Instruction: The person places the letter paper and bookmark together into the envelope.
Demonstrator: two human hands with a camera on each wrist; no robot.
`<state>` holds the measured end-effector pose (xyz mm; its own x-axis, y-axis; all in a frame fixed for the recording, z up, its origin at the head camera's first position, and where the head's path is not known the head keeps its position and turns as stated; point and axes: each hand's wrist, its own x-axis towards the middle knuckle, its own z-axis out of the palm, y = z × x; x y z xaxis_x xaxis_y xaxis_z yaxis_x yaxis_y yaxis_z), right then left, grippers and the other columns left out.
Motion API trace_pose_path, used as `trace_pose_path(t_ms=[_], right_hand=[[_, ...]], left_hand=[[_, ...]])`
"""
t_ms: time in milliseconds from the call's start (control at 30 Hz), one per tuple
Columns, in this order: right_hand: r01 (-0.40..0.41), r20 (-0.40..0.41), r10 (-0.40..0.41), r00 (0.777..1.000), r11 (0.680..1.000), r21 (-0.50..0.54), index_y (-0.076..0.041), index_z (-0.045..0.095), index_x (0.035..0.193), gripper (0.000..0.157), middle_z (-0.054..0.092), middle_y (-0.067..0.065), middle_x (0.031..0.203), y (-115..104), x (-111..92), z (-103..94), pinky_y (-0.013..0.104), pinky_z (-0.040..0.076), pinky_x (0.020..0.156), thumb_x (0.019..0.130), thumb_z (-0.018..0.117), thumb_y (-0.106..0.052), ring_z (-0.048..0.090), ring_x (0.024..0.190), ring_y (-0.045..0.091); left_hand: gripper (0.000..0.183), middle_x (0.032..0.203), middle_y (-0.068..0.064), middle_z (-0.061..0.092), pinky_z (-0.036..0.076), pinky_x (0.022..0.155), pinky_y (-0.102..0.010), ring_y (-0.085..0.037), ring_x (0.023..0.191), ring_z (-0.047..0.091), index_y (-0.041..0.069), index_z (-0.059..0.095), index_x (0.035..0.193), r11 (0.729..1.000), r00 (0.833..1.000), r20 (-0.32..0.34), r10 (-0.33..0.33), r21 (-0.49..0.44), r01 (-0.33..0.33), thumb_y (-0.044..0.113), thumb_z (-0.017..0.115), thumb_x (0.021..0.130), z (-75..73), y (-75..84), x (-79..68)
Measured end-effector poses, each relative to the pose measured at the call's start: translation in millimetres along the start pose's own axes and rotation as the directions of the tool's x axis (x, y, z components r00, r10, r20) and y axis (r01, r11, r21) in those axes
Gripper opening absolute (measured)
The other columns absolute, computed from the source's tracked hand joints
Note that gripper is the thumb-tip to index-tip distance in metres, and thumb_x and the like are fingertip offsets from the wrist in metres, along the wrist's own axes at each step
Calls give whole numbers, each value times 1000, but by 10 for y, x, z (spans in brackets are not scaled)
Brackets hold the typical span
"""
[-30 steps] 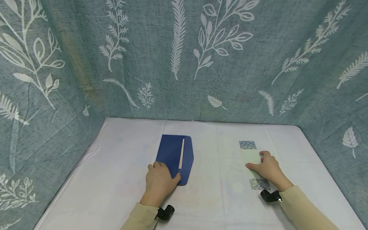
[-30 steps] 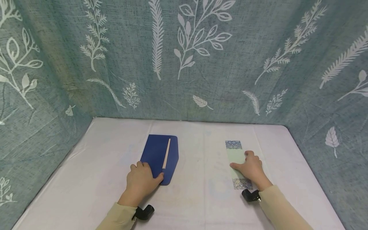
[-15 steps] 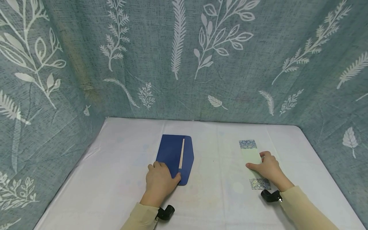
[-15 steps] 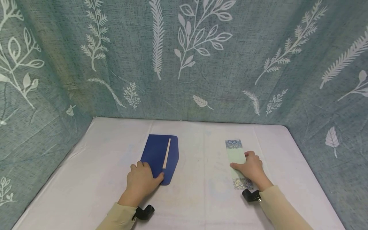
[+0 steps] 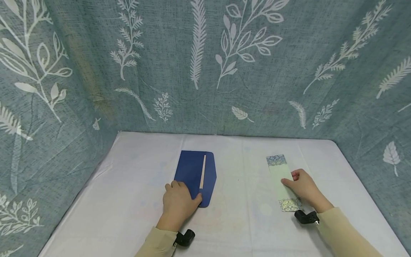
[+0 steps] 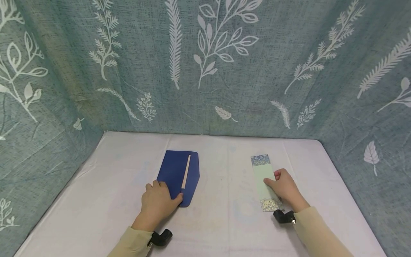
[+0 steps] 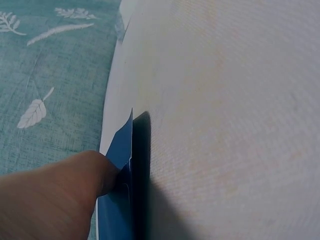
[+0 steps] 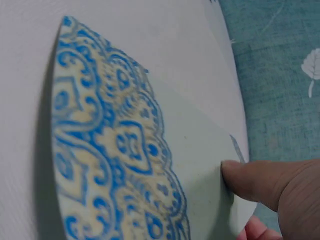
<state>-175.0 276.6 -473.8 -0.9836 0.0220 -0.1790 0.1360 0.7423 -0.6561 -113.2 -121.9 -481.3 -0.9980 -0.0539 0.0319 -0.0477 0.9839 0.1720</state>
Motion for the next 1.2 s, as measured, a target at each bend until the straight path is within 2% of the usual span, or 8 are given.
trace_pose_path(t_ms=[200, 467, 767, 900, 1033, 1200], right_hand=[[-4, -3, 4, 1000, 1000, 1, 12, 49, 117, 43, 56, 21, 100, 4, -1, -75, 34, 46, 68, 96, 58, -24, 55, 87, 29], [-2, -8, 3, 1000, 999, 54, 9, 50, 120, 38, 56, 21, 103, -21, 0, -128, 34, 45, 68, 98, 52, -22, 55, 88, 28], [-15, -2, 15, 1000, 991, 132, 9, 45, 127, 44, 55, 24, 114, -151, -36, -134, 37, 45, 75, 100, 49, -27, 54, 97, 30], [-25, 11, 23, 1000, 974, 225, 8, 43, 129, 45, 56, 22, 115, -235, -27, -99, 34, 49, 75, 100, 50, -26, 57, 93, 24], [-15, 24, 8, 1000, 943, 331, 8, 41, 128, 43, 59, 17, 110, -309, -1, -40, 31, 51, 73, 100, 52, -23, 57, 84, 18], [4, 32, -19, 999, 919, 395, 7, 41, 127, 42, 59, 12, 105, -380, 30, 41, 29, 51, 73, 100, 54, -22, 55, 80, 16]], left_hand=[[90, 111, -32, 52, 51, 62, -43, -44, 98, 49, -20, 53, 120, 1000, 1000, 3, -2, 5, 2, 61, 62, 81, -4, -5, -1], [91, 108, -32, 52, 51, 59, -43, -43, 96, 49, -21, 53, 118, 1000, 1000, -1, -1, 10, 1, 61, 62, 80, 11, -15, -2], [86, 103, -31, 53, 51, 59, -44, -43, 92, 51, -21, 56, 113, 1000, 999, -49, 20, -11, -20, 57, 64, 80, 41, -33, 2], [85, 102, -31, 53, 51, 59, -44, -43, 92, 51, -21, 56, 113, 1000, 998, -51, 25, -8, -26, 57, 65, 80, 38, -30, 1], [85, 102, -31, 53, 51, 59, -44, -43, 92, 51, -21, 56, 113, 1000, 998, -51, 25, -8, -25, 57, 64, 81, 26, -23, -3], [85, 103, -31, 53, 51, 60, -44, -43, 93, 51, -21, 56, 113, 1000, 999, -43, 22, -7, -22, 57, 64, 81, 4, -9, -8]])
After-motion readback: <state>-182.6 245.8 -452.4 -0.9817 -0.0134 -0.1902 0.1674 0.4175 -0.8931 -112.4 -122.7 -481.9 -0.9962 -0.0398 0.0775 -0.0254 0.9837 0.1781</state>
